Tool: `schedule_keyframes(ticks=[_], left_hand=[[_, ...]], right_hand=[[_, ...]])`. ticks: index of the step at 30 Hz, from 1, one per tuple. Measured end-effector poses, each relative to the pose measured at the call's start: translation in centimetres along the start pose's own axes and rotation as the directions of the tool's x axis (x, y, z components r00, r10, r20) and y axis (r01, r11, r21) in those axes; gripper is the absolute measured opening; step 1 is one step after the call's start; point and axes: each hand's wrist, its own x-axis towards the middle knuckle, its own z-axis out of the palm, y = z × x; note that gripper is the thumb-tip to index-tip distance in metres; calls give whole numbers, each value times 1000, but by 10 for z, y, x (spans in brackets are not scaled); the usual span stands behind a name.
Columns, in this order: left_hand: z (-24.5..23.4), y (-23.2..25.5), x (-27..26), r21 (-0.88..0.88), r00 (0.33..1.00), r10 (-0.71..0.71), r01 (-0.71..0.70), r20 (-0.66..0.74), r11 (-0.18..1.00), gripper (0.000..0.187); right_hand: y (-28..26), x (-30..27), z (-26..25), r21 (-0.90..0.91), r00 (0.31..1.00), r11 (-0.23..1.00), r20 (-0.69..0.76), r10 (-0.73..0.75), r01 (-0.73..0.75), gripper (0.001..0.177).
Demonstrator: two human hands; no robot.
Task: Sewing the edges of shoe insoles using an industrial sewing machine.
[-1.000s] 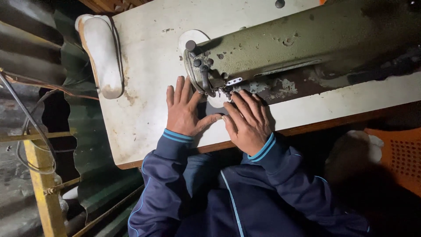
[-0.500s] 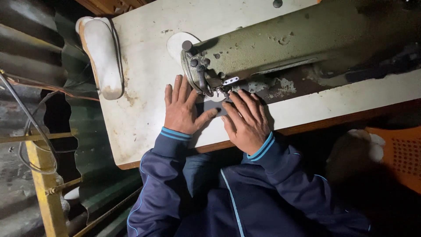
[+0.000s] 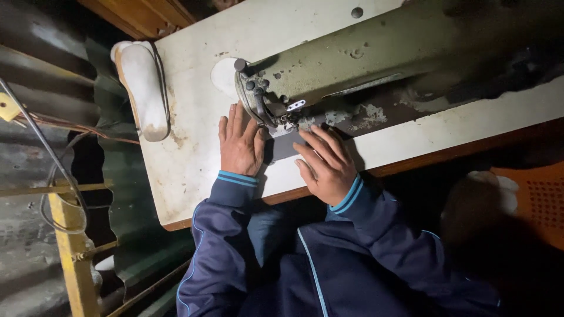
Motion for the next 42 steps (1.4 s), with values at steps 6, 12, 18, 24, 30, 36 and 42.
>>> schedule_keyframes(ticks=[6, 12, 18, 24, 30, 36, 42], left_hand=[[0, 4, 6, 16, 998, -47, 48, -38, 999, 39], [11, -9, 5, 43, 998, -52, 54, -35, 998, 41], [26, -24, 10, 73, 999, -27, 30, -39, 997, 39], [62, -66, 7, 113, 998, -23, 28, -52, 993, 39], [28, -43, 24, 108, 992, -75, 86, -98, 990, 40], [-51, -23, 34, -89, 961, -33, 9, -275, 996, 19], [-48, -34, 0, 54, 927, -253, 278, -276, 959, 42]], right_hand=[[2, -38, -52, 320, 992, 944, -63, 110, -85, 24], [23, -117, -92, 177, 978, 969, -85, 191, -173, 23], [56, -179, -69, -71, 943, 947, 91, 319, -314, 35], [67, -219, -34, -176, 715, 836, 445, 539, -520, 72], [84, -240, -21, -166, 812, 883, 347, 470, -440, 74], [70, -215, -27, -174, 854, 887, 241, 460, -429, 58], [71, -209, -26, -152, 903, 926, 214, 372, -345, 58]])
